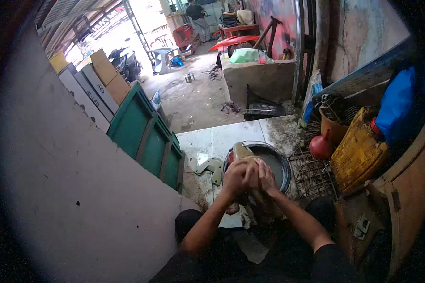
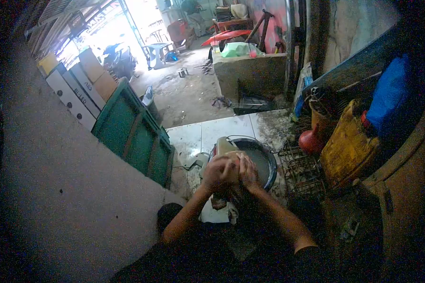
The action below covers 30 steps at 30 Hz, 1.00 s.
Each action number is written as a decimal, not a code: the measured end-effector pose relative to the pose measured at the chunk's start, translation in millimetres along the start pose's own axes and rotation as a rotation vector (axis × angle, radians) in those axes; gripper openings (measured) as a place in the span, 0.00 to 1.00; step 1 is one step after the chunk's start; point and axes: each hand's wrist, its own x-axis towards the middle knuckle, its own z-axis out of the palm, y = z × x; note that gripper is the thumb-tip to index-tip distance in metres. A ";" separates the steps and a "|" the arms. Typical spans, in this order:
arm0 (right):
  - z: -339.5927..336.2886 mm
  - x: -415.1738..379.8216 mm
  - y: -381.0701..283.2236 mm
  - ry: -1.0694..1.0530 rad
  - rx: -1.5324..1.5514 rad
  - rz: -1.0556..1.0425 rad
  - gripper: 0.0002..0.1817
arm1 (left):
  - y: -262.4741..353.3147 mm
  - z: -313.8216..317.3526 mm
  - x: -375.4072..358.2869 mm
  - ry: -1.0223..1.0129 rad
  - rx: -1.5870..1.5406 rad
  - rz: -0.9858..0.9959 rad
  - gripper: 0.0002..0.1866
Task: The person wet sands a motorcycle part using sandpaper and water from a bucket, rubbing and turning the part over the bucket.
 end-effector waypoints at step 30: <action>-14.8 33.4 29.2 -0.133 0.221 0.505 0.35 | -36.1 -8.0 -26.1 0.280 -0.141 -0.371 0.16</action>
